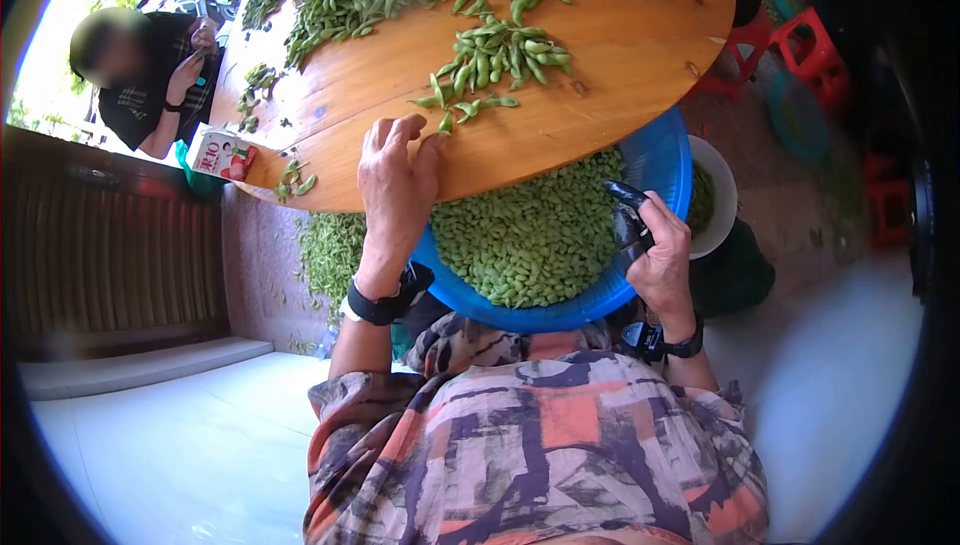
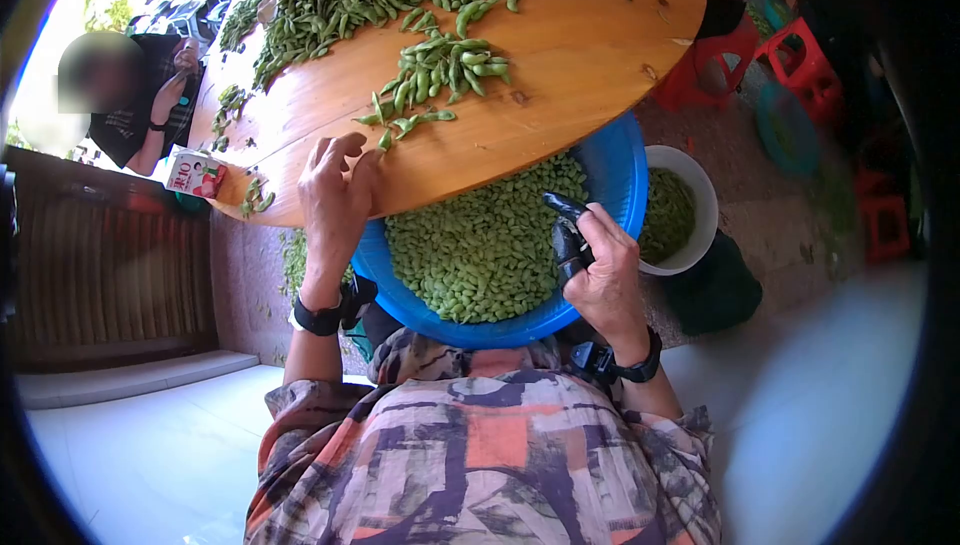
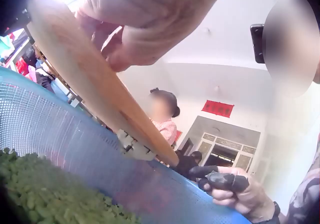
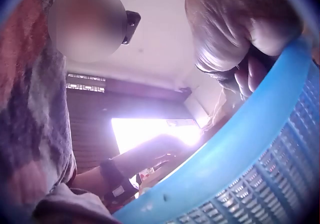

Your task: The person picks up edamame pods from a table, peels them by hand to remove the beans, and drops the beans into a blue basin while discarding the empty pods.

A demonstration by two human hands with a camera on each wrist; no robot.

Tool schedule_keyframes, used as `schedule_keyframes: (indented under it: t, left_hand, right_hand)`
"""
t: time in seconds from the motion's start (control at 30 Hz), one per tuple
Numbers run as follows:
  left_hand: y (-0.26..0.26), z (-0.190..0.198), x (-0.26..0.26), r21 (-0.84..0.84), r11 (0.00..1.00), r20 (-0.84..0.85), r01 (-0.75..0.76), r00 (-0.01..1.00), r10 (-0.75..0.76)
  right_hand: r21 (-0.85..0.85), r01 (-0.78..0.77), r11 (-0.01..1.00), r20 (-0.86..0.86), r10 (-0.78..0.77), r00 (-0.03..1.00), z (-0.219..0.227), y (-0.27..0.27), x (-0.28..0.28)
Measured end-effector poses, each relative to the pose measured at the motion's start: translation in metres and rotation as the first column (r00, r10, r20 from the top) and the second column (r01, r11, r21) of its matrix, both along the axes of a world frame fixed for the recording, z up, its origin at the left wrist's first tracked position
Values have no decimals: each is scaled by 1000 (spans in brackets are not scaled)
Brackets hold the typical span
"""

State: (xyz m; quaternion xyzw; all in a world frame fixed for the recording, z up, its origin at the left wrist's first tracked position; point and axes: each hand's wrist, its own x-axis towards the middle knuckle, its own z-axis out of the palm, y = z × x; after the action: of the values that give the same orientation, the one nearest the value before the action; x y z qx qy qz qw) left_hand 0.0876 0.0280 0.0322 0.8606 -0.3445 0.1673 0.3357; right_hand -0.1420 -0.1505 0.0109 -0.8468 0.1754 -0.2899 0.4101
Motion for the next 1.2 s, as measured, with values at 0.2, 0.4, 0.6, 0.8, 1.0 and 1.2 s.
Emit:
schedule_keyframes:
  t: [0.2,0.4,0.6,0.8,1.0,1.2]
  left_hand:
    - [-12,8,7,21,999,34,36,999,-37]
    - [2,12,-2,-532,846,-521,32,775,-358]
    - [-20,6,-74,-527,840,-713,127,472,-519]
    - [-22,-1,-94,-468,855,-711,223,480,-514]
    - [-26,-18,-106,-598,797,-754,91,276,-597]
    - [-24,-22,-108,-640,764,-724,83,270,-635]
  right_hand:
    - [-2,-4,1000,20,4,1000,-5,0,0]
    - [85,-188,979,68,182,981,9,5,10]
    - [389,-420,820,36,442,896,28,17,20]
    - [524,-143,840,-143,252,957,15,10,12]
    - [879,-354,321,249,326,912,-10,4,5]
    - [848,-340,407,202,344,917,-1,5,6]
